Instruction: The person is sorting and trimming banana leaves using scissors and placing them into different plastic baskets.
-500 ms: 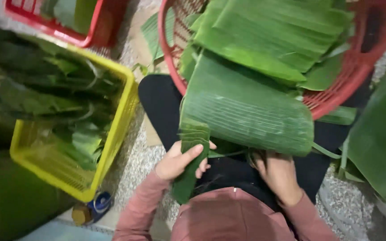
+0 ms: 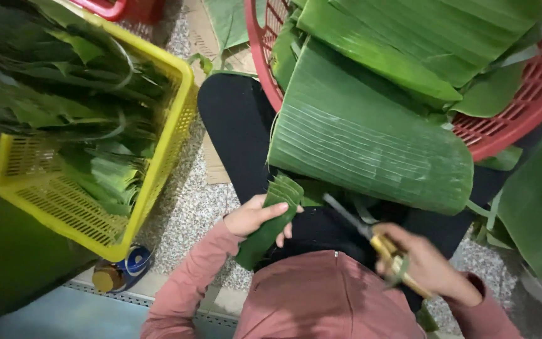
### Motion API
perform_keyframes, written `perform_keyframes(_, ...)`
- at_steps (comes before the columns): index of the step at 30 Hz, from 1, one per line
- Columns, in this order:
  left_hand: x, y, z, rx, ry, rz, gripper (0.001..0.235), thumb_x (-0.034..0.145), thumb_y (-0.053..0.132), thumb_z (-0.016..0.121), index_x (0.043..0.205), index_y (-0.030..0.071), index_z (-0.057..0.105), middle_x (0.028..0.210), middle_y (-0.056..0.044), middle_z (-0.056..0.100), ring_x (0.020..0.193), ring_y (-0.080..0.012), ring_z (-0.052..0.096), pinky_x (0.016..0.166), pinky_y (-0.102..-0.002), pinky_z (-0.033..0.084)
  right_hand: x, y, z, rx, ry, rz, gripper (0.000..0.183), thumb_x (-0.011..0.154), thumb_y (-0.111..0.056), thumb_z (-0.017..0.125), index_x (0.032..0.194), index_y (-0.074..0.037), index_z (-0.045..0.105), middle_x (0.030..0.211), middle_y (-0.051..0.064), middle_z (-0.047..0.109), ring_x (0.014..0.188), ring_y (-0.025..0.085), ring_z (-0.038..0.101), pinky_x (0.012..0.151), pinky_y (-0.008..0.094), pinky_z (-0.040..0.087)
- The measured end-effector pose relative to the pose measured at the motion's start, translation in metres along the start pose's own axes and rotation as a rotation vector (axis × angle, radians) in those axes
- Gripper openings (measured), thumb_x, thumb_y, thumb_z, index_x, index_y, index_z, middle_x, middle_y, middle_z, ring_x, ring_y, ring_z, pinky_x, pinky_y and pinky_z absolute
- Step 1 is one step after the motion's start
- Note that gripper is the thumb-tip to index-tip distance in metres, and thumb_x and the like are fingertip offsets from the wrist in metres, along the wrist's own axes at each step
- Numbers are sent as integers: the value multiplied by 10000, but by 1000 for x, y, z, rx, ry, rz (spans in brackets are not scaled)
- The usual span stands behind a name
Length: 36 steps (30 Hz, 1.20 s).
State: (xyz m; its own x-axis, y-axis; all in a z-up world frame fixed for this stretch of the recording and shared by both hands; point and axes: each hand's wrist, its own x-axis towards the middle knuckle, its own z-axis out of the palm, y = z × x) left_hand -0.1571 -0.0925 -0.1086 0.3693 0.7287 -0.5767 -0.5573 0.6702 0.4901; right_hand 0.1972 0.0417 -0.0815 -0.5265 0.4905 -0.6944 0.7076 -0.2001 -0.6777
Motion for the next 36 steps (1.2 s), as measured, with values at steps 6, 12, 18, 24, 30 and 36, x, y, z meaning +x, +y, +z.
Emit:
perform_keyframes(6, 7, 0, 23, 59, -121, -50, 381, 1069, 207, 527, 1333, -58, 599, 798, -174, 692, 610, -247, 688, 550, -325, 606, 1, -32, 5, -120, -327, -219, 671, 744, -334, 768, 1359, -191, 541, 1015, -32, 819, 799, 155, 770, 687, 334, 577)
perform_keyframes(12, 7, 2, 34, 49, -164, -87, 361, 1076, 203, 533, 1326, -42, 622, 779, -158, 695, 587, -200, 665, 541, -272, 575, 8, -27, 14, -66, -332, -470, 732, 812, -525, 676, 1371, -81, 516, 1146, 72, 765, 860, 240, 739, 736, 392, 568)
perform_keyframes(18, 7, 2, 32, 39, -141, -102, 350, 1069, 201, 547, 1290, -61, 621, 760, -145, 691, 573, -196, 656, 527, -271, 574, 8, -25, 24, 83, -204, -302, 405, 735, -156, 903, 1101, -117, 736, 567, -31, 637, 461, 113, 482, 451, 285, 374)
perform_keyframes(24, 7, 0, 35, 70, -176, -189, 299, 1073, 201, 556, 1270, -2, 651, 747, -107, 690, 551, -165, 653, 496, -236, 539, 12, -28, 26, -80, -277, -304, 481, 676, -153, 741, 1155, -153, 698, 539, -25, 744, 406, 143, 585, 431, 292, 463)
perform_keyframes(30, -60, 38, 21, -32, 116, 82, 267, 1014, 158, 603, 1152, -71, 598, 808, -232, 736, 636, -318, 729, 574, -385, 633, 28, 40, 26, -160, 147, -54, 448, 719, -209, 863, 1136, -69, 779, 704, 47, 774, 562, 172, 627, 563, 297, 505)
perform_keyframes(36, -203, 120, -59, -159, 1110, 889, 334, 926, 121, 664, 1180, -92, 622, 854, -163, 715, 577, -199, 671, 506, -281, 593, 33, 51, 25, -654, 517, 31, 562, 846, -536, 740, 1183, -88, 766, 953, 129, 784, 820, 379, 729, 692, 419, 560)
